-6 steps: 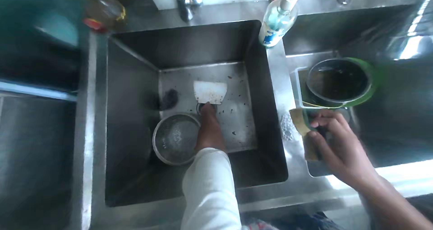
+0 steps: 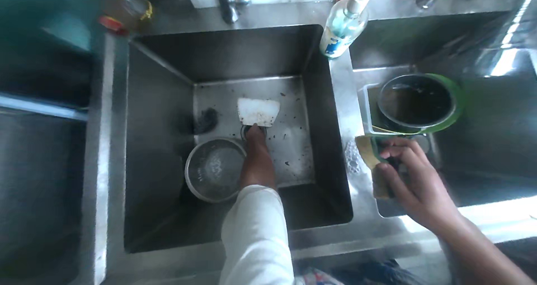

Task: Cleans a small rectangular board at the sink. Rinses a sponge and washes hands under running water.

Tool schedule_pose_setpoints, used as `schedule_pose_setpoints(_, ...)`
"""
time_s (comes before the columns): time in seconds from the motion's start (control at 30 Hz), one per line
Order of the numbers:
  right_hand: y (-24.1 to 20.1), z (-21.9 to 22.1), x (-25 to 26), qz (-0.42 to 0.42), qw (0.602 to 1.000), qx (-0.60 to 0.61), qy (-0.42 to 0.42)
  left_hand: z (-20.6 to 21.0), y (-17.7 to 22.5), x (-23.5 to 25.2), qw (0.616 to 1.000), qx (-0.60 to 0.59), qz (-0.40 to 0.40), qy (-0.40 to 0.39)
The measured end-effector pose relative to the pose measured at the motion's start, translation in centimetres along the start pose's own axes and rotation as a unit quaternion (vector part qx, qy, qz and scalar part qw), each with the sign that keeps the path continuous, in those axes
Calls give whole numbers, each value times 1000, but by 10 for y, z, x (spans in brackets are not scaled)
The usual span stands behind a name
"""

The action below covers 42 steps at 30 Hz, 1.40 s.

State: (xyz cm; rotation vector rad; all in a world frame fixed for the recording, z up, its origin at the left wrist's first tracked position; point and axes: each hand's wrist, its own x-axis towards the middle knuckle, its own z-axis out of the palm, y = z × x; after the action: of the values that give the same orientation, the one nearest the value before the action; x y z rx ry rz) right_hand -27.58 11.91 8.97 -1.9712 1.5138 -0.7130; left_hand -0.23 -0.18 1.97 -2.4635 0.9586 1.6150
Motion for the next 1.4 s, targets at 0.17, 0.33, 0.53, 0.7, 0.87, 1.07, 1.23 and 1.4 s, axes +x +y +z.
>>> schedule_pose_setpoints(0.17, -2, 4, 3, -6, 1000, 18, -8, 43, -83, 161, 981, -60, 64, 174)
schedule_pose_setpoints(0.33, -2, 12, -3, -3, 999, 30, -33, 22, -57, 124, 945, -249, -23, 212)
schedule_pose_setpoints(0.53, -12, 17, -15, 20, 995, 43, -82, 17, -77, 89, 955, -181, 51, 230)
schedule_pose_setpoints(0.7, -7, 21, -27, 5, 989, 78, -125, 13, -89, 43, 961, -85, 63, 255)
schedule_pose_setpoints(0.87, 4, 17, -30, -15, 981, 133, -142, 15, -95, -1, 953, -14, 47, 301)
schedule_pose_setpoints(1.07, 6, 9, -21, 7, 964, 181, -197, 22, -99, -46, 945, -50, 86, 313)
schedule_pose_setpoints(1.23, 4, 11, -17, 17, 951, 211, -224, 38, -91, -72, 936, -69, 98, 331)
schedule_pose_setpoints(1.4, 3, 17, -12, 22, 954, 216, -209, 45, -98, -85, 923, -115, 125, 345)
